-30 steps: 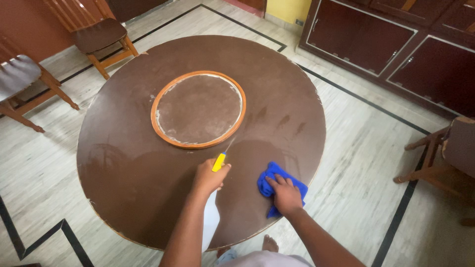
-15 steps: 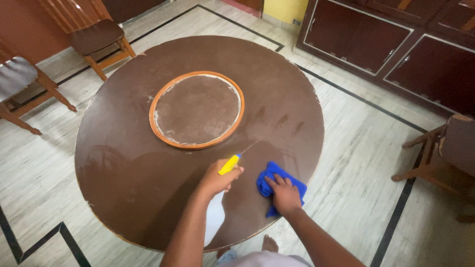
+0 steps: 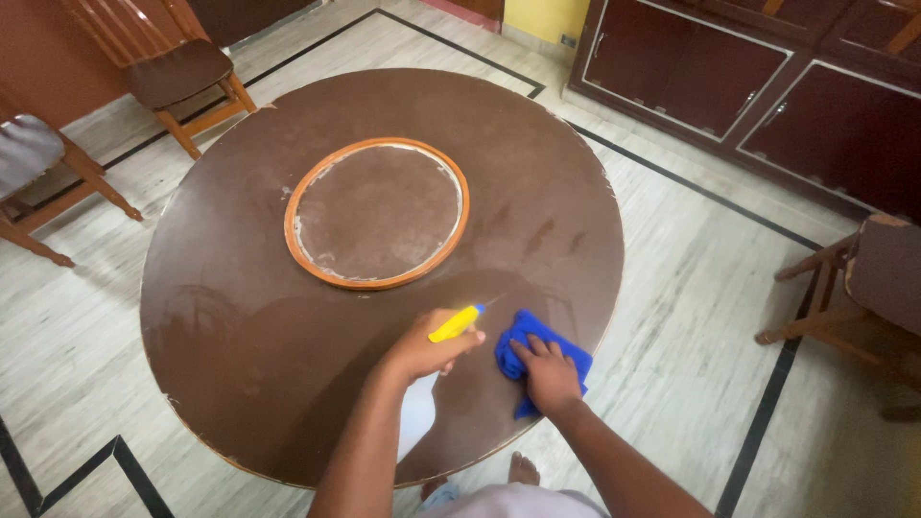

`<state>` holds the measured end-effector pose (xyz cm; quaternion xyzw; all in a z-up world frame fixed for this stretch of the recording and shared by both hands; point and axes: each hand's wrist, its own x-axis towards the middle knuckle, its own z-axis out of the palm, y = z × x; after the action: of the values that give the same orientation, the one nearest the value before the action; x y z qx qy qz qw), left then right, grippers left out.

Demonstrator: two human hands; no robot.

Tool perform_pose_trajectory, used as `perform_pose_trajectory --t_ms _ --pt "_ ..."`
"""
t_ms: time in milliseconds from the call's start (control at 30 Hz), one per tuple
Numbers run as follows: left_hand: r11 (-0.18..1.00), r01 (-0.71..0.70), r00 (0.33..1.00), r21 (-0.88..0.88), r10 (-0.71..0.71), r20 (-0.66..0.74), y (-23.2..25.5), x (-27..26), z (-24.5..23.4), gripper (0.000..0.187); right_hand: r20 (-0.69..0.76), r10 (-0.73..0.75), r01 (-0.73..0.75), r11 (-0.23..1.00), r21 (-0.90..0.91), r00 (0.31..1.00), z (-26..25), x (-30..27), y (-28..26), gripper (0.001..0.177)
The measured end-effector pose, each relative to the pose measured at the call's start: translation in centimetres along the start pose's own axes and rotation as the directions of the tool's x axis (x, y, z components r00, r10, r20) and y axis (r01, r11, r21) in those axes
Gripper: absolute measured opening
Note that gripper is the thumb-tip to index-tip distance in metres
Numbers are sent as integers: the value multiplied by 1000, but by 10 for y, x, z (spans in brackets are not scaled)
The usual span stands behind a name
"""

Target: The person sprays liquid from a bottle onto a round table and a circular mirror, then wipes the surface with a cloth.

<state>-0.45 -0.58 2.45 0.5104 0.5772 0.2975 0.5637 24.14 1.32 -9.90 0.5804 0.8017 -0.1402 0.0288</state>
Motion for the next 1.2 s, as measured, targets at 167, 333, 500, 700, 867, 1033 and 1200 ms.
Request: perform_pose_trajectory --t_ms 167,333,500,700,867,1033,1200 --pt "997 -51 994 -54 56 90 -2 2 0 28 -34 -17 17 1000 -7 999 7 1 4 68" --pt "998 -48 991 -45 53 122 0 1 -1 30 -14 -15 14 1000 -22 1000 6 0 3 70" --pt "998 -45 984 -47 53 171 4 0 0 31 -19 -15 15 1000 -19 1000 5 0 2 69" --pt "995 -91 957 -33 97 273 3 0 -4 32 -3 1 -1 1000 -9 1000 5 0 0 68" --pt "996 -88 957 -36 94 275 2 3 -5 31 -5 9 -8 1000 12 1000 1 -2 -2 68" --pt "997 -73 945 -30 79 317 2 1 -8 30 -7 21 -20 1000 23 1000 1 -4 -5 68" --pt "994 -100 941 -45 109 319 3 -2 -12 30 -3 37 -37 999 30 999 1 -6 -9 71"
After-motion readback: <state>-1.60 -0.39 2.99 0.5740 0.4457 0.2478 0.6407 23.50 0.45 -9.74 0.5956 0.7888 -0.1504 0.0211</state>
